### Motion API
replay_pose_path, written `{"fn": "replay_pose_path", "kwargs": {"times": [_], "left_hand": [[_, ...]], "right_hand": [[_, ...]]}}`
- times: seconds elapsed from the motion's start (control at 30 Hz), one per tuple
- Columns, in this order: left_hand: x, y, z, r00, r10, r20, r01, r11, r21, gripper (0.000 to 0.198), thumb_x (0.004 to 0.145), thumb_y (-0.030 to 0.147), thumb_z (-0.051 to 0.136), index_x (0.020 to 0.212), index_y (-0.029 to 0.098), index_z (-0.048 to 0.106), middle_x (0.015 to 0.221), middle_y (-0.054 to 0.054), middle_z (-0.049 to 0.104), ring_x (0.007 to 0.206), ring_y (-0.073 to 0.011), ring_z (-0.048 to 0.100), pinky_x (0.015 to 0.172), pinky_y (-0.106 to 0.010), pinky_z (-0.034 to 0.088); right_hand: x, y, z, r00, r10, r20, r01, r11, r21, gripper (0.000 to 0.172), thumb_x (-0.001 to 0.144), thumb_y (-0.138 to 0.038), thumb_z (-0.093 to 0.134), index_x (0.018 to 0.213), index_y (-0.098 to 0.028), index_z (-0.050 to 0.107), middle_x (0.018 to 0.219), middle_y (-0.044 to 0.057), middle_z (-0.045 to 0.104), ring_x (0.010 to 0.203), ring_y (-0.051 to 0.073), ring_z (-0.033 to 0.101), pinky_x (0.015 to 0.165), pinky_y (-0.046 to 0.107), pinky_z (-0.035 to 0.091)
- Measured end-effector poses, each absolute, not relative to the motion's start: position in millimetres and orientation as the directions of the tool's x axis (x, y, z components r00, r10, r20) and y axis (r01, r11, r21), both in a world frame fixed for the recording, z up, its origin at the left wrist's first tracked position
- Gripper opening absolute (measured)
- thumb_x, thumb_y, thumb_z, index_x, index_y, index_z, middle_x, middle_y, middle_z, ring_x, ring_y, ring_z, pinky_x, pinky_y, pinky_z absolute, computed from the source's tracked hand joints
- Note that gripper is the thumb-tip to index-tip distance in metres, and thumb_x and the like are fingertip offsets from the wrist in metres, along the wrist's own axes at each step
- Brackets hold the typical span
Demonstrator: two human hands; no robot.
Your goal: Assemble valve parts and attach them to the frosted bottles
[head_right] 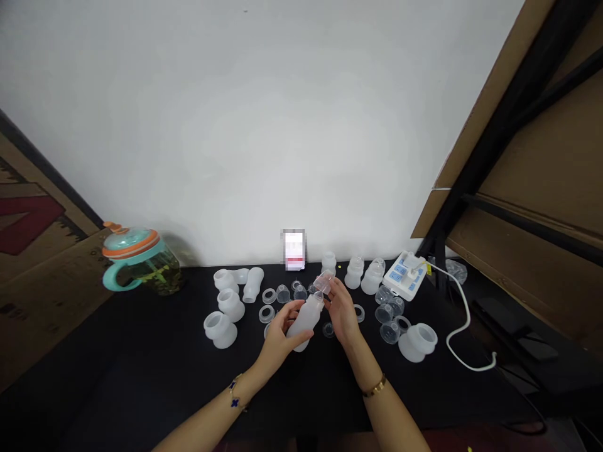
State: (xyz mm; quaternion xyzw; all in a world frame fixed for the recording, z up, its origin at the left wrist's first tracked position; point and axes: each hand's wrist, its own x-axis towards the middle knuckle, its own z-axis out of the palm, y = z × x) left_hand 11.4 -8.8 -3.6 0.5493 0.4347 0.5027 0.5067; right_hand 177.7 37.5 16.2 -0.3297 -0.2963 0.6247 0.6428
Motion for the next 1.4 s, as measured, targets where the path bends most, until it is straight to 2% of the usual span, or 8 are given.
{"fn": "replay_pose_path", "kwargs": {"times": [0.2,0.63,1.1,1.4], "left_hand": [[11,-10,1,0.102,0.991,0.092,-0.052,-0.087,0.995,0.060,0.067,0.027,0.085,0.123,0.021,0.064,0.119,-0.011,0.068,0.099,-0.0256,0.063,0.085,-0.036,0.050],[11,-12,2,0.055,0.995,0.088,-0.116,-0.082,0.990,0.058,0.067,0.028,0.086,0.122,0.023,0.066,0.115,-0.008,0.070,0.100,-0.0258,0.064,0.083,-0.034,0.052],[11,-12,-2,0.041,0.991,0.126,-0.054,-0.123,0.991,0.057,0.068,0.026,0.084,0.122,0.025,0.065,0.117,-0.008,0.069,0.100,-0.0260,0.064,0.087,-0.037,0.051],[12,-16,0,0.083,0.984,0.160,-0.051,-0.157,0.986,0.055,0.073,0.026,0.079,0.125,0.025,0.062,0.123,-0.009,0.070,0.113,-0.0310,0.063,0.091,-0.038,0.048]], "right_hand": [[171,31,19,-0.028,0.999,0.018,-0.539,0.000,-0.842,0.033,0.079,-0.045,0.077,0.103,-0.024,0.074,0.115,0.007,0.075,0.103,0.026,0.068,0.083,0.034,0.050],[167,30,19,-0.047,0.999,0.000,-0.554,-0.026,-0.832,0.035,0.075,-0.044,0.082,0.102,-0.023,0.074,0.108,0.008,0.077,0.099,0.026,0.069,0.083,0.035,0.051],[163,27,20,-0.034,0.999,-0.004,-0.536,-0.022,-0.844,0.038,0.076,-0.047,0.080,0.106,-0.024,0.074,0.110,0.008,0.076,0.100,0.027,0.069,0.081,0.036,0.052],[160,25,16,-0.040,0.999,-0.007,-0.515,-0.026,-0.857,0.038,0.079,-0.049,0.077,0.107,-0.024,0.073,0.109,0.007,0.076,0.098,0.027,0.069,0.079,0.036,0.053]]}}
